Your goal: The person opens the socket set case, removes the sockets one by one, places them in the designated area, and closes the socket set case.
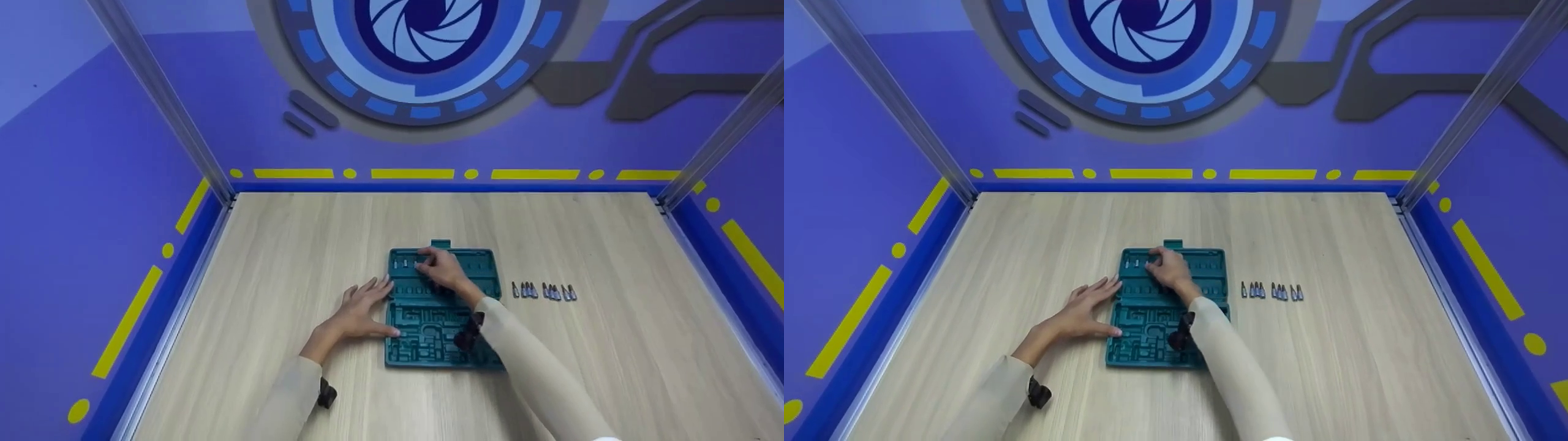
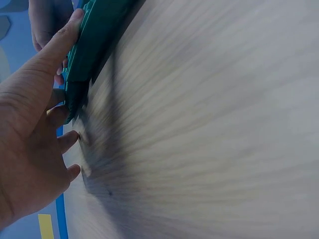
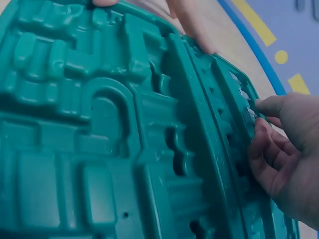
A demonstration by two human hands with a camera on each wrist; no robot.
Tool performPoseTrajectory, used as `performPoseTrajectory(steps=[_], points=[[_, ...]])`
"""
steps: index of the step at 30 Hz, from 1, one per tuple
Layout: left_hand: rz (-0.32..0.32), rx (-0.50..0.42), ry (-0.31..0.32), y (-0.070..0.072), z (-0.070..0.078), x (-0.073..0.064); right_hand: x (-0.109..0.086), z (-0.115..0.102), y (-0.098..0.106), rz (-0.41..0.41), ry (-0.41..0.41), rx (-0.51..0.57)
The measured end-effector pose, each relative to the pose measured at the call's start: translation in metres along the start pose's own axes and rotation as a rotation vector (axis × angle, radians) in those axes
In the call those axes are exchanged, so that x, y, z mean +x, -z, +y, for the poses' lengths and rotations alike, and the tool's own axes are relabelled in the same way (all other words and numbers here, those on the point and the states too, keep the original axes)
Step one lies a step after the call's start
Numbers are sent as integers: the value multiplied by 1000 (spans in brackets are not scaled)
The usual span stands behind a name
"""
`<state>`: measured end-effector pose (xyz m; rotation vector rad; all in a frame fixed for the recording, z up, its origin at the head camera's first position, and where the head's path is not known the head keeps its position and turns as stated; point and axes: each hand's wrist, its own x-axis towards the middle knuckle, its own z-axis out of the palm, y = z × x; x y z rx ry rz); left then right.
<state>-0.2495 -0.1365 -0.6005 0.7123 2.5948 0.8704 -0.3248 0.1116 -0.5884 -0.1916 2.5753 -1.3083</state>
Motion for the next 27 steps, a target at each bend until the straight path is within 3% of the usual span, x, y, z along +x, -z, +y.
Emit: performPoseTrajectory(steps=[6,9,13,21,27], points=[[-4,0,3,0,1,-1,3,-11,-6,-11,-75,-205],[-9,0,6,0,0,-1,2,-16,-6,-38,-88,-253],[-1,0,9,1,0,0,1,-19,-5,-54,-79,-234],[12,-5,6,1,0,-1,0,-15,-7,-19,-87,-86],[13,-2,5,1,1,-1,0,-14,-11,33,-55,-148]])
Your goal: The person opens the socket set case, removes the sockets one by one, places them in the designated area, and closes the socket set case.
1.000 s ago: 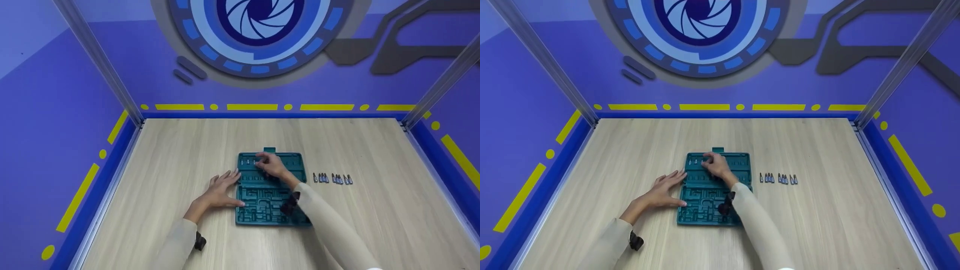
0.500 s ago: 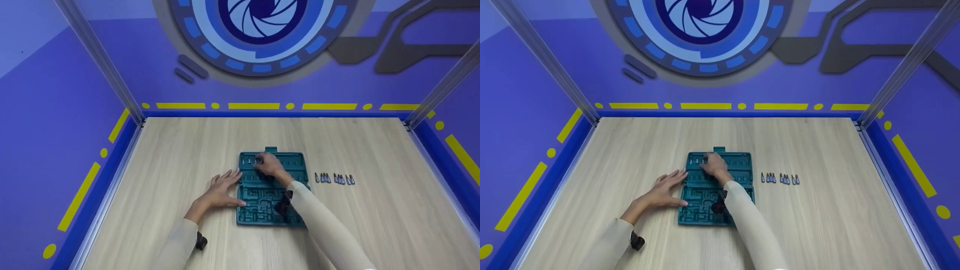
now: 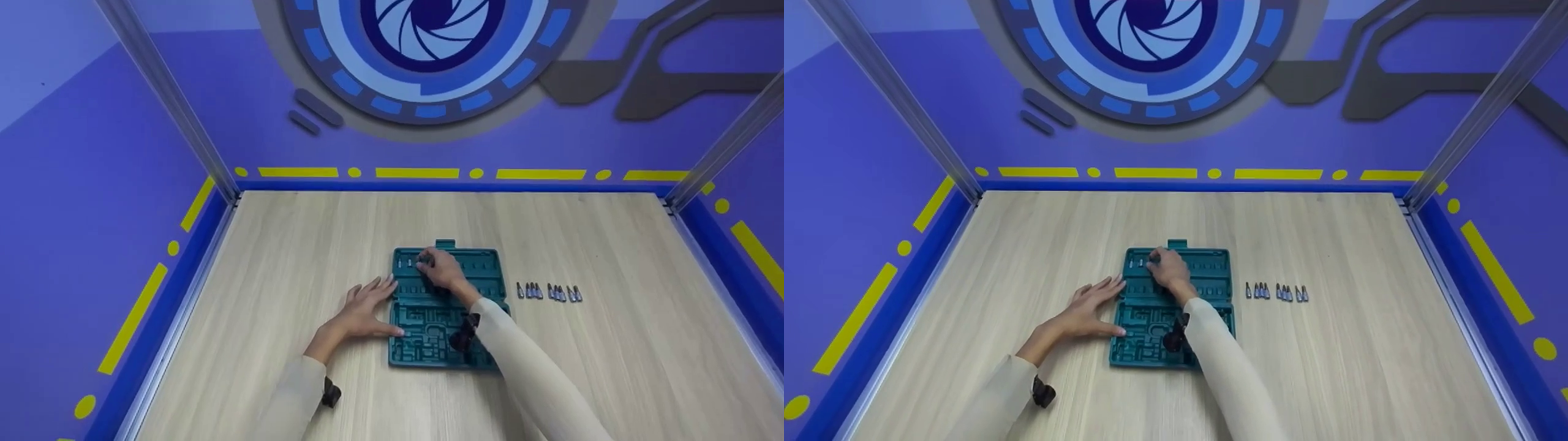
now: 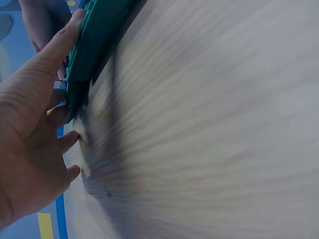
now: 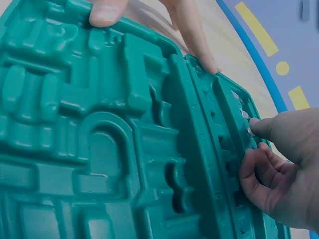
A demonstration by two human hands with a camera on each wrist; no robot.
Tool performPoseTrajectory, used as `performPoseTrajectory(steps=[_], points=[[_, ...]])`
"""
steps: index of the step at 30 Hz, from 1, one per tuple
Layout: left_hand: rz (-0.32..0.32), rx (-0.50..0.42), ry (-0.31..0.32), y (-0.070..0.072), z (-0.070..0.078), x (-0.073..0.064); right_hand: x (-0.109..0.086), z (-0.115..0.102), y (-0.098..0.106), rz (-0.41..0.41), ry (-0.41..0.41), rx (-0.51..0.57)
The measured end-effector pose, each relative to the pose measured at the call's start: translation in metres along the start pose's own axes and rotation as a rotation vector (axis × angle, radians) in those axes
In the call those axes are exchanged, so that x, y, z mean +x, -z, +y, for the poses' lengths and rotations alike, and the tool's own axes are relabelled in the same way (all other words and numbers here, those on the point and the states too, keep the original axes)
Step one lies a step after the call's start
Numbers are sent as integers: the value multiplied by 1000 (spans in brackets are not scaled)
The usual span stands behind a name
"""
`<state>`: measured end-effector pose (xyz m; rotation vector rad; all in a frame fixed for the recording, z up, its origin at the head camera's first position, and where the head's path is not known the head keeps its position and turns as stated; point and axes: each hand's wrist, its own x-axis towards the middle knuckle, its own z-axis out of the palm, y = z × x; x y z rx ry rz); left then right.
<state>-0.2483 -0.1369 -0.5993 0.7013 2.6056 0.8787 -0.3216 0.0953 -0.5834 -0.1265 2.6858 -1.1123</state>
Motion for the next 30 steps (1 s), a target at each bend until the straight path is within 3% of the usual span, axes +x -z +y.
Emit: performPoseTrajectory(steps=[5,10,16,20,25,30], points=[[0,2,-4,2,1,0,-2,-1,-1,27,44,-32],[3,12,-8,2,1,1,-3,3,-4,75,74,14],[-6,7,-1,1,0,-1,-5,11,-7,114,45,173],[-8,5,4,1,1,-1,-5,15,-2,84,17,324],[-9,10,7,2,1,-1,-12,21,5,17,34,380],[-9,20,9,2,2,0,-24,29,12,46,66,467]])
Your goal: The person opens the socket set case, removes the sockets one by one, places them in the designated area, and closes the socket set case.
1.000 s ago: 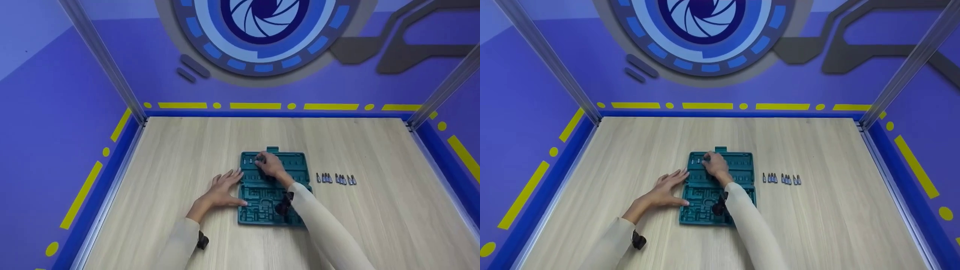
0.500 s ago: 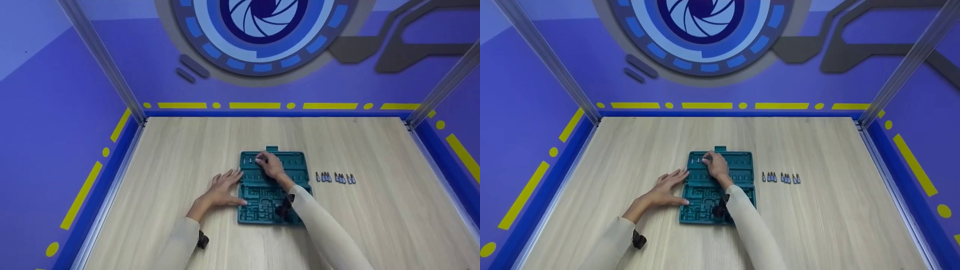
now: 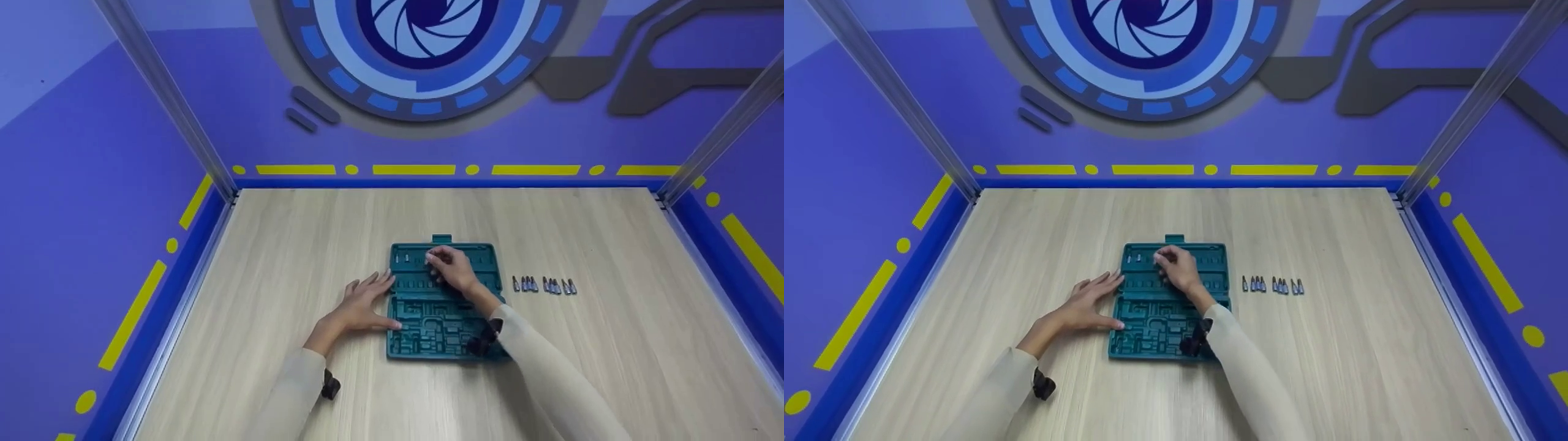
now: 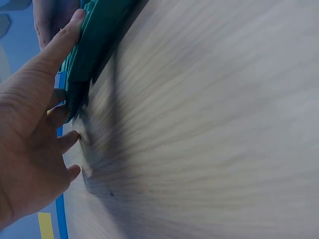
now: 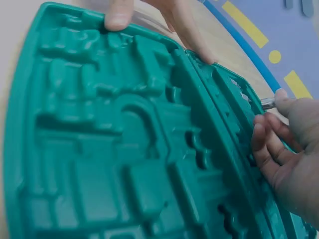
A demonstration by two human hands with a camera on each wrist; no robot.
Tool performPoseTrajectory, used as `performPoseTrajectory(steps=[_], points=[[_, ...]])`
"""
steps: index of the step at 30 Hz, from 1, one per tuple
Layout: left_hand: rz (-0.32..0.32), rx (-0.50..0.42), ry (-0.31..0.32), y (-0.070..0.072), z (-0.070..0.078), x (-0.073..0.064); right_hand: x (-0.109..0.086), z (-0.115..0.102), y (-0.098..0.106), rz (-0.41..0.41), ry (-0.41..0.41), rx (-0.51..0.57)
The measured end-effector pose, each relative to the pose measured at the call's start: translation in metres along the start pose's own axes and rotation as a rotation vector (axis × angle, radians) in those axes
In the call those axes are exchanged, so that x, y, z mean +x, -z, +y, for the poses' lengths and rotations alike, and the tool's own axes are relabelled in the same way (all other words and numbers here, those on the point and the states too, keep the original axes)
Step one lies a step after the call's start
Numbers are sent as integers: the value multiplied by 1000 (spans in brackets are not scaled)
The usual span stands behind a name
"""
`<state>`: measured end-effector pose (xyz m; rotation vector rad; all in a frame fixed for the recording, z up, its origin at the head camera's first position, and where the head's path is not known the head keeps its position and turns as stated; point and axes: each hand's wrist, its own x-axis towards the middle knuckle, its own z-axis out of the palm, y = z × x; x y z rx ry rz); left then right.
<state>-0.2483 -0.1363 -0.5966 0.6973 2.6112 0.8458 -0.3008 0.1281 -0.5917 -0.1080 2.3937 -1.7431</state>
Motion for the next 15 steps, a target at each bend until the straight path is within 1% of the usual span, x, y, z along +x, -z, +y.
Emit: performPoseTrajectory(steps=[2,8,11,15], points=[[-3,0,5,0,0,1,-3,1,6,15,-5,39],[-2,-11,1,0,0,1,-11,4,26,35,-62,120],[1,-15,-9,0,0,1,-14,4,37,60,-89,134],[4,-12,-9,-1,0,1,-17,3,53,66,-103,111]])
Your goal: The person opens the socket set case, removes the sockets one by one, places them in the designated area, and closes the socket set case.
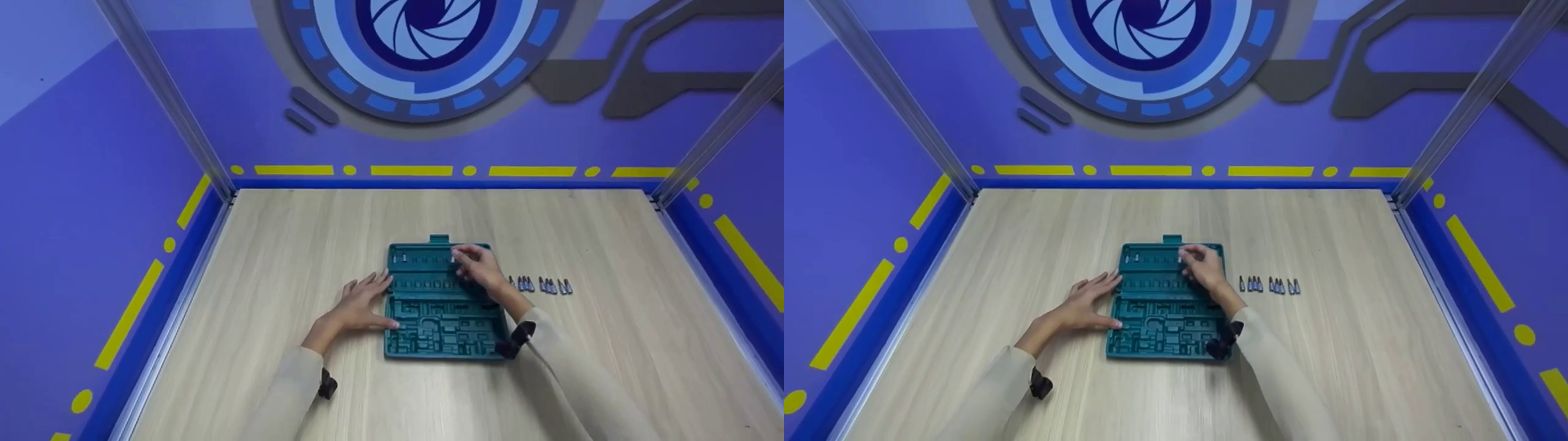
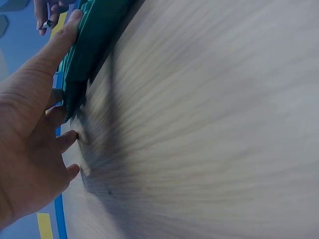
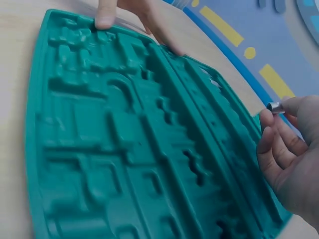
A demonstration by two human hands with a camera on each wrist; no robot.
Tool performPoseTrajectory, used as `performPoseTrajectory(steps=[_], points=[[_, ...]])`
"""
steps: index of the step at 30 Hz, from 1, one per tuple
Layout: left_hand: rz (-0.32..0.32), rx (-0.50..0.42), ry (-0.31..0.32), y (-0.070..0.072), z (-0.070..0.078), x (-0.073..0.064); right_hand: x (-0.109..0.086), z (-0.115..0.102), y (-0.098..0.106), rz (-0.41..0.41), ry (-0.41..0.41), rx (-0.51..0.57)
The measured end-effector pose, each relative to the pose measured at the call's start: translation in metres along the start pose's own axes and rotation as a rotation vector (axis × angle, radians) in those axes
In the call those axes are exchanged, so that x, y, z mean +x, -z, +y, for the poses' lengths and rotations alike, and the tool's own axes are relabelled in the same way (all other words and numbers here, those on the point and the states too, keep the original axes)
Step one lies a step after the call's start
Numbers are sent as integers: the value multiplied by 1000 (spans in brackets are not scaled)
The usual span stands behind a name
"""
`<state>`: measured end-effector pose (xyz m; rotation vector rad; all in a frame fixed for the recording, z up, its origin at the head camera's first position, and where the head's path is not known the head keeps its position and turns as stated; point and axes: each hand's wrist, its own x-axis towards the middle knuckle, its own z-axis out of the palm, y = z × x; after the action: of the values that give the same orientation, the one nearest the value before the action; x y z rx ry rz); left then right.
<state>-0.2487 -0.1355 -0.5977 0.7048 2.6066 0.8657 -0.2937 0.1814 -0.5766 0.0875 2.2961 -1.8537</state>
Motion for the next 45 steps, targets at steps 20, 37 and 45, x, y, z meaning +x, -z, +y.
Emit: performPoseTrajectory(steps=[20,37,45], points=[[-1,9,-26,1,3,-4,-9,-7,62,-73,17,-135],[-46,45,-27,2,5,-6,-23,10,120,-174,28,-238],[-68,69,-52,5,4,-7,-37,17,159,-139,33,-344]])
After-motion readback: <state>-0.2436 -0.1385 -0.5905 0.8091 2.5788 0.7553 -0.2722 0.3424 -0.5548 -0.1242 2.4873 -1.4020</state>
